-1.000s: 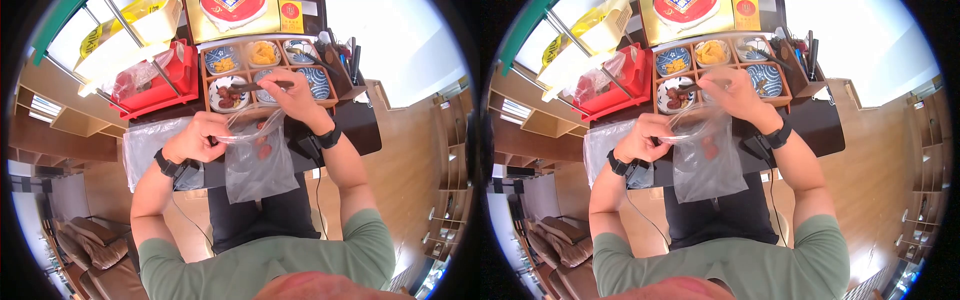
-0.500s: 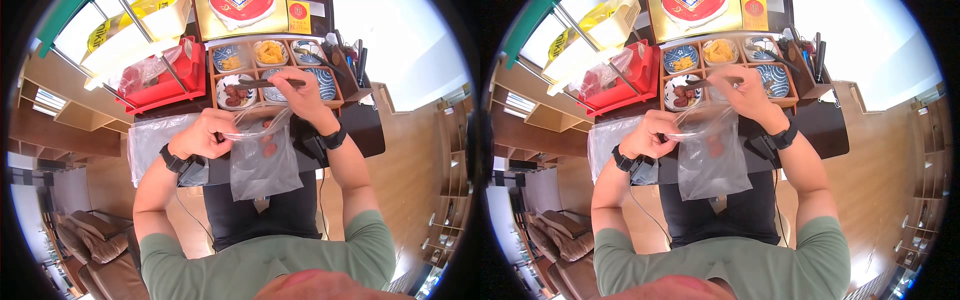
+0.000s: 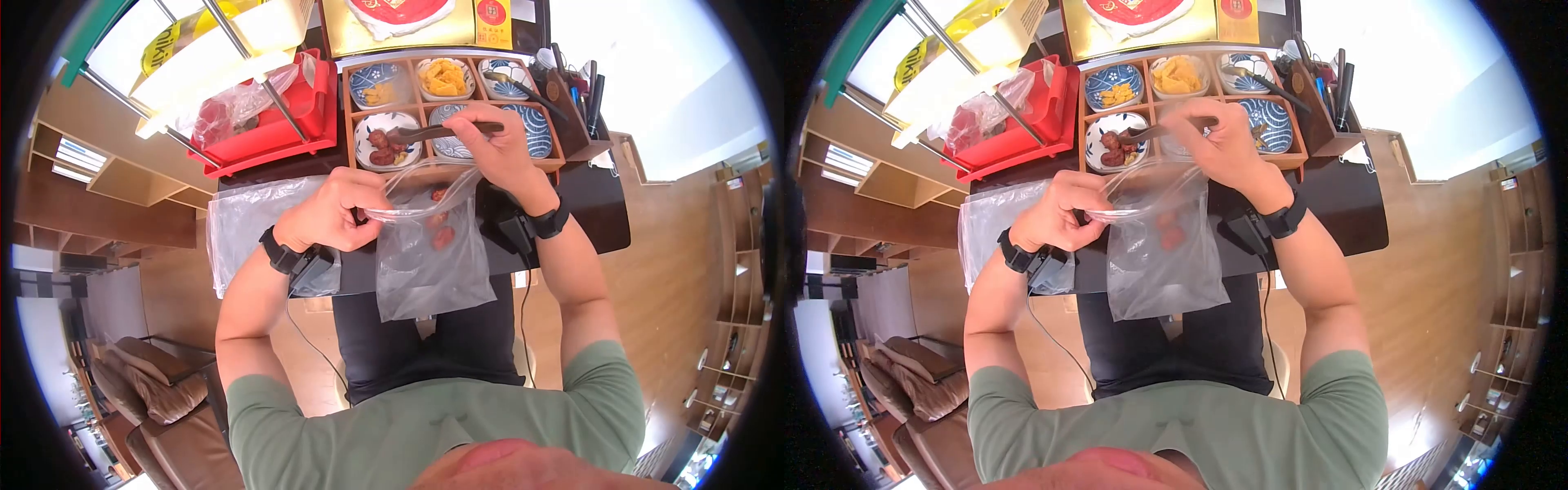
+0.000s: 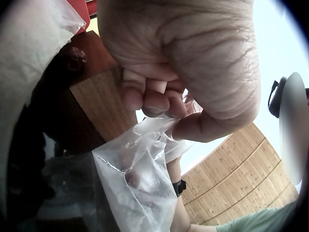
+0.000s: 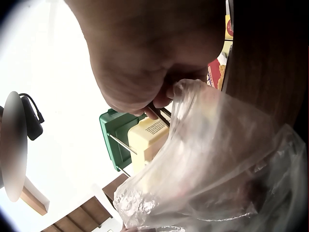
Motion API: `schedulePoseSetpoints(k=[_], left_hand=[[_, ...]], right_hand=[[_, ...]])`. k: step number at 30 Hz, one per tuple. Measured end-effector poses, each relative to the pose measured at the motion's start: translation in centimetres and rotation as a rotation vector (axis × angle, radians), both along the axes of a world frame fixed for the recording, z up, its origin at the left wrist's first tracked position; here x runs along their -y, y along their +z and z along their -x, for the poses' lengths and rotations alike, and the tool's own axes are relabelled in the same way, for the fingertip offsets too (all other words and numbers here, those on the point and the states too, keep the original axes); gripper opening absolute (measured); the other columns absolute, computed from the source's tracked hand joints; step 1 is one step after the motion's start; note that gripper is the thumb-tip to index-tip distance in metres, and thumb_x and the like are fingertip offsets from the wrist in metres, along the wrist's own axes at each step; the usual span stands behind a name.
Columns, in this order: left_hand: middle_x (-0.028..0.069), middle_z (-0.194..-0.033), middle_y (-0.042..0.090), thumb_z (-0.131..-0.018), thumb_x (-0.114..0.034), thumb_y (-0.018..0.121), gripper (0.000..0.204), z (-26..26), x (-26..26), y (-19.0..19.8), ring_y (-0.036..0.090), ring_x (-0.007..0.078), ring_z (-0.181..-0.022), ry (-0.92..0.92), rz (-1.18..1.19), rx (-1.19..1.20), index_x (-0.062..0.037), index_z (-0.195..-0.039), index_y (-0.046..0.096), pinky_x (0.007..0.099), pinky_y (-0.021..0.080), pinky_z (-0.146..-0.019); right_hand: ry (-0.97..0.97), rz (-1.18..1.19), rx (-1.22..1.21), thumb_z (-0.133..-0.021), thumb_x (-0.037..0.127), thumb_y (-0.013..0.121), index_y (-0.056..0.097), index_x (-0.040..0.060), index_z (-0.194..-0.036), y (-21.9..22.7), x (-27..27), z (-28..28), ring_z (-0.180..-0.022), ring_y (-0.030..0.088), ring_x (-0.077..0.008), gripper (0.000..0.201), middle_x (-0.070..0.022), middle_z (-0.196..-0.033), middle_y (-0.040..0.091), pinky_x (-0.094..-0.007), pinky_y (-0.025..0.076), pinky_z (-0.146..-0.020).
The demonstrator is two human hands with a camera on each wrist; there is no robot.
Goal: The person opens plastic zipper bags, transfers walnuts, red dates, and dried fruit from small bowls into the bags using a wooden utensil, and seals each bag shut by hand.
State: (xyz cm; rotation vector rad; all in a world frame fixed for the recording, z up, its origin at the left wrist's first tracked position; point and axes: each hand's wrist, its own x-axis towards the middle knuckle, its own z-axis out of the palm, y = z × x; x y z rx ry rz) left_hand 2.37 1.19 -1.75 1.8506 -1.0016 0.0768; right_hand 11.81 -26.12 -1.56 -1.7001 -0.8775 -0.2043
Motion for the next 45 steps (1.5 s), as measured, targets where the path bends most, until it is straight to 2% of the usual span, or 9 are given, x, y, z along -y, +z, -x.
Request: schedulePoseSetpoints(k=[11,25,28,30,31,34,41,42,45], left_hand=[[0.0071,-0.068,0.054,-0.073,0.005,0.065,0.013,0.0,-0.2,-0.2,0.053,0.0239,-0.058,-0.022,0.003,-0.042,-0.0024,-0.083,0.071,0.0363,0.037,-0.051],[0.0078,-0.066,0.053,-0.072,0.006,0.065,0.014,0.2,0.1,0.2,0.052,0.0249,-0.056,0.003,-0.006,-0.026,-0.0033,-0.080,0.071,0.0360,0.037,-0.051],[0.0078,-0.066,0.053,-0.071,0.006,0.066,0.014,-0.1,0.0,0.1,0.051,0.0241,-0.056,-0.015,0.002,0.006,-0.0030,-0.081,0.071,0.0359,0.037,-0.050],[0.0080,-0.067,0.054,-0.071,0.006,0.065,0.015,-0.4,0.0,0.1,0.051,0.0247,-0.056,-0.011,-0.010,0.015,-0.0028,-0.082,0.071,0.0361,0.037,-0.050],[0.0080,-0.067,0.054,-0.071,0.006,0.065,0.015,-0.1,0.1,0.1,0.051,0.0247,-0.056,-0.019,0.013,0.011,-0.0026,-0.082,0.071,0.0361,0.036,-0.050],[0.0079,-0.067,0.053,-0.072,0.006,0.065,0.014,0.2,0.1,-0.2,0.051,0.0242,-0.056,0.000,0.023,-0.045,-0.0023,-0.081,0.071,0.0360,0.036,-0.050],[0.0088,-0.067,0.055,-0.073,0.006,0.066,0.012,0.2,0.2,0.5,0.054,0.0257,-0.058,-0.004,-0.014,-0.038,-0.0020,-0.081,0.071,0.0365,0.037,-0.051],[0.0092,-0.068,0.056,-0.073,0.006,0.066,0.013,0.3,0.2,0.7,0.054,0.0261,-0.058,0.000,-0.020,-0.046,-0.0019,-0.081,0.071,0.0368,0.038,-0.052],[0.0090,-0.068,0.055,-0.072,0.005,0.067,0.013,0.0,0.0,0.3,0.054,0.0264,-0.059,-0.004,-0.031,0.014,-0.0025,-0.082,0.071,0.0363,0.038,-0.052]], right_hand=[[-0.025,0.034,-0.013,-0.094,0.007,0.072,0.075,-0.0032,-0.098,0.3,0.1,0.5,-0.081,0.071,-0.0156,0.011,-0.0113,-0.090,0.077,-0.0290,0.054,-0.075],[-0.028,-0.002,0.057,-0.093,0.007,0.074,0.074,-0.0013,-0.099,0.4,0.2,0.2,-0.079,0.071,-0.0211,0.010,-0.0133,-0.091,0.076,-0.0301,0.054,-0.072],[-0.032,-0.026,0.056,-0.094,0.009,0.074,0.075,-0.0018,-0.098,-0.5,-0.1,0.9,-0.080,0.071,-0.0209,0.011,-0.0137,-0.091,0.076,-0.0304,0.054,-0.073],[0.006,-0.027,0.118,-0.098,0.007,0.069,0.074,-0.0042,-0.099,-0.2,-0.4,-0.1,-0.074,0.062,-0.0134,0.012,-0.0089,-0.085,0.072,-0.0273,0.048,-0.069],[0.003,-0.026,0.102,-0.098,0.007,0.069,0.074,-0.0042,-0.099,-0.2,-0.3,0.1,-0.074,0.062,-0.0134,0.012,-0.0089,-0.085,0.072,-0.0273,0.048,-0.069],[-0.030,0.003,0.075,-0.096,0.007,0.070,0.074,-0.0046,-0.099,0.1,-0.2,0.2,-0.076,0.067,-0.0156,0.012,-0.0112,-0.086,0.074,-0.0282,0.051,-0.070],[-0.038,-0.004,0.030,-0.097,0.008,0.070,0.074,-0.0042,-0.097,0.5,-0.4,0.5,-0.078,0.068,-0.0169,0.013,-0.0115,-0.086,0.074,-0.0287,0.051,-0.070],[-0.107,0.029,0.048,-0.092,0.009,0.077,0.075,-0.0005,-0.094,0.2,-0.4,0.4,-0.078,0.071,-0.0221,0.010,-0.0121,-0.086,0.074,-0.0321,0.055,-0.071],[-0.052,-0.021,0.120,-0.091,0.008,0.077,0.075,0.0000,-0.093,0.8,-0.2,0.4,-0.077,0.070,-0.0232,0.009,-0.0117,-0.084,0.073,-0.0324,0.054,-0.070]])
